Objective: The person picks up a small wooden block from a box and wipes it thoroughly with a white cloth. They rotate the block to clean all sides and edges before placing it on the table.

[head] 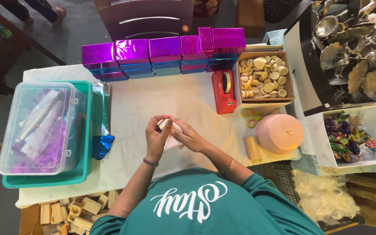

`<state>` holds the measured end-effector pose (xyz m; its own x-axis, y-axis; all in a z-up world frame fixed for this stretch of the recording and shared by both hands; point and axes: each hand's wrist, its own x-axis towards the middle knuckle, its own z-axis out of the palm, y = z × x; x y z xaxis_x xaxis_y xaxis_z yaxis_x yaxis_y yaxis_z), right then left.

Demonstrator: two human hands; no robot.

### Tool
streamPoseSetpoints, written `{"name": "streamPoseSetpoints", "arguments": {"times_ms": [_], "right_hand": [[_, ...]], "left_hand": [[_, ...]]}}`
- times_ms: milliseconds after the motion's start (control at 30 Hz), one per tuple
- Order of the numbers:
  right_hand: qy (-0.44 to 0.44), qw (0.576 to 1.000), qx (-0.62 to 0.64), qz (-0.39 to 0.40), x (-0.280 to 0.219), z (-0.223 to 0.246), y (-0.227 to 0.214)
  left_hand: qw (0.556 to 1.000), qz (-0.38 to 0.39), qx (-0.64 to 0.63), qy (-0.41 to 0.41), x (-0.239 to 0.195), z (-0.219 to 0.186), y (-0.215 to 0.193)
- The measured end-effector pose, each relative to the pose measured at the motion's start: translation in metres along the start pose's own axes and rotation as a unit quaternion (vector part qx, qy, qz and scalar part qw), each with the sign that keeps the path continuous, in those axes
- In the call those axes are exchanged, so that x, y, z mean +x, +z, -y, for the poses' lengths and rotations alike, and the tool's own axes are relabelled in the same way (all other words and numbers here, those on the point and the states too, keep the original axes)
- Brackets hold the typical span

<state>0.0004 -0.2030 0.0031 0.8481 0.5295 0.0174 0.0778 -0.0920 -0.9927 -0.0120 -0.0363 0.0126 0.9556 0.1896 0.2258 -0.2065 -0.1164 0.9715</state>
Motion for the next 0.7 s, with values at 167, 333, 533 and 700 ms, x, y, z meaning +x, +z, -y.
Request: {"name": "streamPoseSetpoints", "arguments": {"times_ms": [167,333,533,700], "right_hand": [[-0.003,1.0,-0.007,0.017,-0.011,-0.001,-0.005],[0.001,1.0,0.004,0.014,-0.016,-0.013,-0.004],[0.042,0.997,0.071,-0.004,-0.017,-0.016,-0.014],[0.014,0.999,0.034,-0.016,-0.03,-0.023,-0.017]], "left_hand": [[0.993,-0.015,-0.108,-0.046,0.008,0.012,0.001],[0.99,-0.044,-0.063,-0.121,0.005,0.01,0.006],[0.995,0.01,-0.095,-0.041,-0.001,0.016,0.027],[0.987,-0.065,-0.081,-0.119,0.018,0.011,0.027]]}}
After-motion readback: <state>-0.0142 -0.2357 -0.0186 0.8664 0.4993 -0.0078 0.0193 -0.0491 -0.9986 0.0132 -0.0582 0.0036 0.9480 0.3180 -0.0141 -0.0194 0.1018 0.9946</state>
